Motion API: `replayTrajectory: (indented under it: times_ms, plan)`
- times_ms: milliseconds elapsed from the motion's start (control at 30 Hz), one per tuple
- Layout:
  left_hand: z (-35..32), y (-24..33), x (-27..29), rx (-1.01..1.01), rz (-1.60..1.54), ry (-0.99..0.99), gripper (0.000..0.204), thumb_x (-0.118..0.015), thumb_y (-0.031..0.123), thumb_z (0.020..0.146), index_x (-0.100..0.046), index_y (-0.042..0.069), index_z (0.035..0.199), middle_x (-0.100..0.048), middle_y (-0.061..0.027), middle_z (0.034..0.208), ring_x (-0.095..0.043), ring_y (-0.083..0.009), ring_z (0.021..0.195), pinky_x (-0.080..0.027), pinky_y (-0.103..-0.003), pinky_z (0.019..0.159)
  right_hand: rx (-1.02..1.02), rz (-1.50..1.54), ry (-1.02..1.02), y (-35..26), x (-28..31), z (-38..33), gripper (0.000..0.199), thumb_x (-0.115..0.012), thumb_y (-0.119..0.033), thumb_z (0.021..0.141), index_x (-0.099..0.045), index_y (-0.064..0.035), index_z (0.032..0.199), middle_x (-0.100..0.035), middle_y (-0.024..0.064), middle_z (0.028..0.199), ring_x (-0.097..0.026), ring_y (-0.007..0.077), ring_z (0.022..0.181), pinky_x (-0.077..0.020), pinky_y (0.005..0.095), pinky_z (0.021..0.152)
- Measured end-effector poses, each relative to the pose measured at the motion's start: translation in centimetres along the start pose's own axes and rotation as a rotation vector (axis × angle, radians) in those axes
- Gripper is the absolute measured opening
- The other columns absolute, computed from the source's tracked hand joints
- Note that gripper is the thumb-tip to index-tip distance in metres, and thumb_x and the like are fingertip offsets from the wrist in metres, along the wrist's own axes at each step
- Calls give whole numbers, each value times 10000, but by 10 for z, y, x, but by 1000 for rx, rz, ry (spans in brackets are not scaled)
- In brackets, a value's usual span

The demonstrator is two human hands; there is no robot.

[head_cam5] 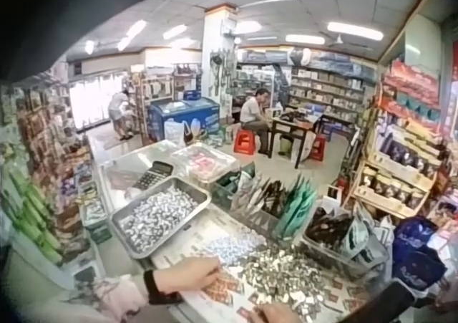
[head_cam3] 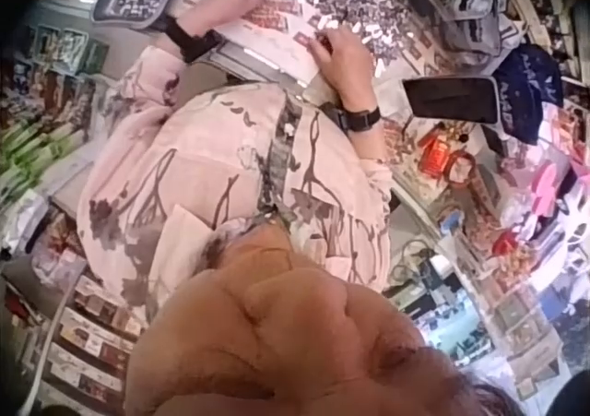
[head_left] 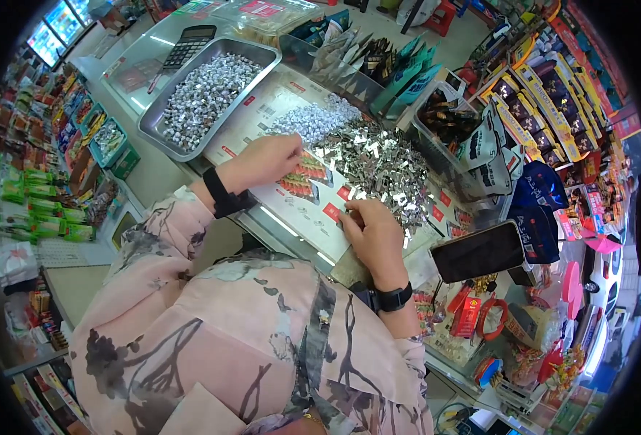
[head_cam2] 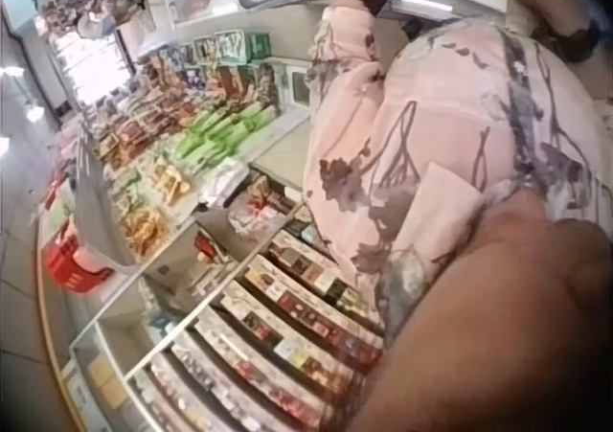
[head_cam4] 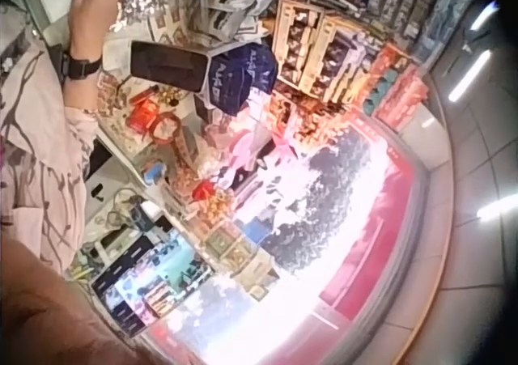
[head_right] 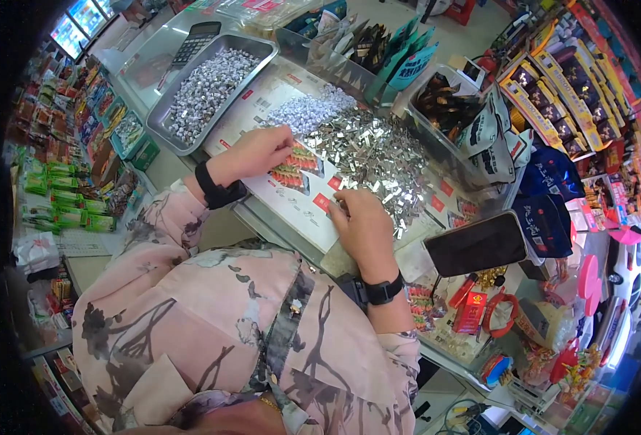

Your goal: The person picks up small silver packets from a pile, peels off the wrappers, and places the white contents into a metal tray.

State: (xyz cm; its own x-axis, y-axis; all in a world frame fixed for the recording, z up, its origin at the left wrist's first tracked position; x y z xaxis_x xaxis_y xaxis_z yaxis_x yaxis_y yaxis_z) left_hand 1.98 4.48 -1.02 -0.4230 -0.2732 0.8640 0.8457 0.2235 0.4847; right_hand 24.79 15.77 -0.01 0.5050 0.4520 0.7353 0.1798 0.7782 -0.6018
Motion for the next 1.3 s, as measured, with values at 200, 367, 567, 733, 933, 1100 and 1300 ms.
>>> replayTrajectory:
  times_ms: [200, 367, 567, 733, 933, 1100, 1300]
  plan:
    - [1, 6, 4, -8, -49, -45, 122, -556, 129, 835, -527, 14, 864, -577, -74, 705, -584, -176, 645, -460, -332, 573, -11, -60, 1, 1, 2, -1, 118, -671, -152, 758, -628, -63, 823, -579, 91, 754, -579, 259, 684, -457, 338, 587]
    - [-4, 47, 18, 371, -969, -224, 123, -553, 138, 850, -557, 23, 895, -591, -55, 737, -584, -127, 619, -477, -273, 546, -91, 6, 6, 0, 2, -1, 161, -666, -171, 765, -629, -68, 883, -585, 95, 765, -578, 259, 690, -455, 348, 595]
    - [-5, 66, -3, 219, -1092, -337, 195, -560, 179, 865, -567, 15, 970, -589, -36, 752, -575, -87, 611, -449, -210, 500, -110, -147, -36, -11, 3, 6, 184, -629, -199, 799, -631, -87, 945, -601, 99, 806, -593, 275, 737, -465, 371, 626]
    - [-8, 71, -10, 246, -1135, -285, 164, -546, 189, 871, -552, 31, 918, -580, -25, 747, -546, -73, 603, -420, -204, 486, -51, -133, -10, -5, -2, 0, 137, -642, -179, 791, -635, -75, 880, -593, 107, 789, -588, 282, 723, -461, 375, 623]
    - [-11, 67, -14, 300, -1333, -216, 152, -548, 184, 867, -534, 42, 919, -567, -15, 740, -523, -65, 597, -401, -206, 480, -32, -116, -12, -4, -1, 1, 123, -652, -147, 789, -619, -42, 845, -597, 97, 757, -588, 236, 672, -462, 327, 608]
    - [-8, 63, -24, 238, -1225, -257, 149, -542, 166, 864, -534, 38, 939, -565, -18, 740, -514, -69, 590, -406, -210, 480, -314, 233, 4, 5, 4, 1, 103, -625, -101, 829, -593, -6, 854, -595, 52, 728, -558, 111, 640, -446, 245, 590]
    - [-2, 75, -31, 303, -1372, -245, 157, -534, 192, 899, -536, 43, 950, -580, -23, 765, -549, -82, 580, -461, -220, 523, -330, 462, 90, 9, 1, 2, 91, -619, -68, 839, -586, 7, 877, -585, 19, 752, -527, 60, 668, -433, 206, 599]
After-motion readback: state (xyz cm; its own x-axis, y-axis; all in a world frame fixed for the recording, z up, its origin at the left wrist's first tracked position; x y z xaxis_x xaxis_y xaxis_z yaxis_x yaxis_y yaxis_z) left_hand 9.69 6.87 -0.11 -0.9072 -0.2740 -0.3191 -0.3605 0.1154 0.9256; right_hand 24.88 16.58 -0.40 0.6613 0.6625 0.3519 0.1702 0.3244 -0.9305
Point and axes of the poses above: each hand's wrist, its own z-axis towards the middle knuckle, its own x-axis out of the back of the hand, y = z × x, the point moved 1 cm from there along z, towards the middle knuckle
